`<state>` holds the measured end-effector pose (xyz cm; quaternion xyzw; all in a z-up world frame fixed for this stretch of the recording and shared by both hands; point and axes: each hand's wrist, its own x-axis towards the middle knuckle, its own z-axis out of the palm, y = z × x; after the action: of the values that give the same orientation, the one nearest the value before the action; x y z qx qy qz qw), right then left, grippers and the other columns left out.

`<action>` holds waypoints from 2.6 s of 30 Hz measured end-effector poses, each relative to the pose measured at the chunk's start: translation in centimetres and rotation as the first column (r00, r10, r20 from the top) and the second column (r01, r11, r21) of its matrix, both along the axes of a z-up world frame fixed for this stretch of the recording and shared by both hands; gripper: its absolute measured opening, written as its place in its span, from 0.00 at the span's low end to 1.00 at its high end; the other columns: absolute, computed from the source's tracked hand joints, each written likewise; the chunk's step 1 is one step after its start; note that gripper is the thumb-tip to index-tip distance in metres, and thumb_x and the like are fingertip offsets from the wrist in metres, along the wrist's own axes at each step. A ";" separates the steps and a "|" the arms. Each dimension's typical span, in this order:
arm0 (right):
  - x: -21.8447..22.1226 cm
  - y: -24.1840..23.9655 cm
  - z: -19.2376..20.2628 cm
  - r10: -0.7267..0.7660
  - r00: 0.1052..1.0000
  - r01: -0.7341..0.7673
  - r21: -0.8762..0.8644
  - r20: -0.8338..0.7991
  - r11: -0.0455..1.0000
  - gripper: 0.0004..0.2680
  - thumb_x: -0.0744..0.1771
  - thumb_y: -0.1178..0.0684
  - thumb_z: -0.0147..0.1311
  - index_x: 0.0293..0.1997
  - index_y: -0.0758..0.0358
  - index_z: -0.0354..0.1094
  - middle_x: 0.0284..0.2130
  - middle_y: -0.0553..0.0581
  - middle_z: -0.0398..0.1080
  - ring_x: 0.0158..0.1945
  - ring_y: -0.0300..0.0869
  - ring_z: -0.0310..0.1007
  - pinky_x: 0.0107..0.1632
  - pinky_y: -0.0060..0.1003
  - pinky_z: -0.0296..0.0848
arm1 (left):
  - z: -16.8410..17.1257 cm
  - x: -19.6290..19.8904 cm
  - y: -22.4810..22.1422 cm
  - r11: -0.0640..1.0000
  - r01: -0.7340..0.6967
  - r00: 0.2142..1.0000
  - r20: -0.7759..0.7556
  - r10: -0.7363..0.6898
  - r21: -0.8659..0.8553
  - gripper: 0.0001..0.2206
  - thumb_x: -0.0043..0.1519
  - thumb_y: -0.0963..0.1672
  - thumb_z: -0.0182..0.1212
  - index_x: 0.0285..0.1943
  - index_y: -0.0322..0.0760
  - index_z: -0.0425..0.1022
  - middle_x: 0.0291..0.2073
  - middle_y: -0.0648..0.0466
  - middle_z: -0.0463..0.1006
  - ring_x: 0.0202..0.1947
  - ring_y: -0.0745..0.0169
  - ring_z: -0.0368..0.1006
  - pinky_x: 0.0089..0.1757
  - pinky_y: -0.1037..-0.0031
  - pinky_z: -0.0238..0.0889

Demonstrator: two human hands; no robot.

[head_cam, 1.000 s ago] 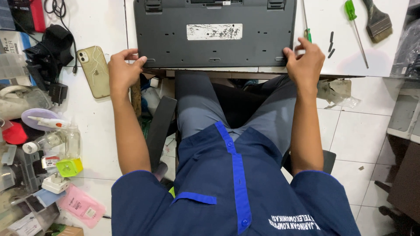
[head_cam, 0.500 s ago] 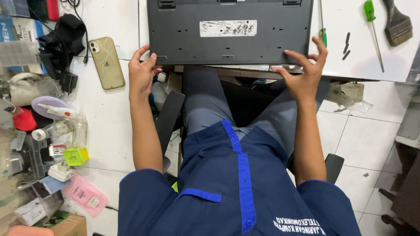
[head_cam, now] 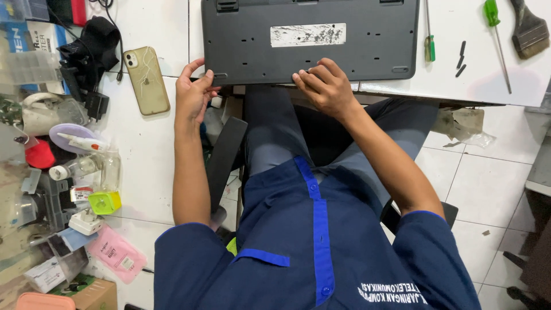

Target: Reassembling a computer keyboard by aligning the top and bottom casing and snapping them together by hand.

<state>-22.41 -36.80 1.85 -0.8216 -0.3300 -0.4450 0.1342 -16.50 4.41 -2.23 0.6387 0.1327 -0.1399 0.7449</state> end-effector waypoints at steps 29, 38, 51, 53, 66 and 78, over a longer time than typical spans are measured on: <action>1.4 5.9 3.0 0.151 0.988 -0.151 -0.001 0.021 0.988 0.07 0.73 0.65 0.63 0.37 0.65 0.81 0.30 0.60 0.71 0.31 0.50 0.68 0.44 0.45 0.78 | 4.8 -1.1 -10.6 0.718 -0.481 -0.151 0.759 -0.634 0.503 0.11 0.68 0.34 0.67 0.48 0.35 0.95 0.37 0.47 0.86 0.34 0.52 0.76 0.45 0.62 0.80; 1.2 5.5 3.4 0.221 0.975 -0.220 -0.063 -0.005 0.973 0.10 0.72 0.67 0.63 0.30 0.66 0.74 0.26 0.60 0.65 0.28 0.50 0.62 0.39 0.43 0.73 | 7.0 -1.4 -10.5 0.641 -0.515 -0.191 0.652 -0.733 0.570 0.10 0.71 0.36 0.68 0.45 0.42 0.92 0.38 0.52 0.86 0.34 0.55 0.76 0.43 0.64 0.79; -3.6 -4.5 1.7 0.104 0.993 -0.102 0.037 -0.061 0.994 0.03 0.72 0.64 0.70 0.49 0.66 0.89 0.40 0.61 0.82 0.36 0.50 0.77 0.49 0.48 0.80 | 5.0 -1.0 -10.0 0.600 -0.506 -0.232 0.572 -0.787 0.620 0.06 0.69 0.38 0.73 0.42 0.46 0.90 0.37 0.54 0.86 0.36 0.54 0.78 0.43 0.66 0.78; -3.6 -4.9 0.7 0.088 0.996 -0.087 0.036 -0.034 0.996 0.02 0.72 0.65 0.71 0.46 0.66 0.89 0.38 0.61 0.82 0.34 0.50 0.75 0.48 0.48 0.80 | 4.6 -0.9 -10.3 0.605 -0.505 -0.237 0.576 -0.783 0.615 0.07 0.67 0.38 0.73 0.41 0.47 0.90 0.37 0.54 0.86 0.35 0.55 0.78 0.44 0.67 0.77; -3.1 -2.8 4.0 0.082 0.997 -0.082 0.056 0.004 0.995 0.06 0.72 0.67 0.66 0.41 0.65 0.87 0.32 0.57 0.75 0.31 0.46 0.64 0.48 0.47 0.77 | 7.0 -2.2 -16.8 0.615 -0.538 -0.200 0.622 -0.757 0.576 0.11 0.73 0.40 0.73 0.36 0.45 0.83 0.30 0.59 0.68 0.30 0.60 0.68 0.42 0.69 0.77; -6.9 -8.8 2.5 0.003 0.999 0.001 0.078 -0.052 0.997 0.03 0.74 0.65 0.71 0.47 0.68 0.91 0.37 0.63 0.82 0.34 0.51 0.74 0.50 0.49 0.78 | 7.9 -2.7 -16.2 0.608 -0.538 -0.224 0.597 -0.771 0.583 0.14 0.71 0.41 0.78 0.32 0.46 0.82 0.27 0.61 0.65 0.28 0.63 0.71 0.41 0.72 0.77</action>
<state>-29.32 -45.61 4.34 -0.8270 -0.3093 -0.4357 0.1750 -19.20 -11.77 5.62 0.7322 -0.5363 0.3906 0.1539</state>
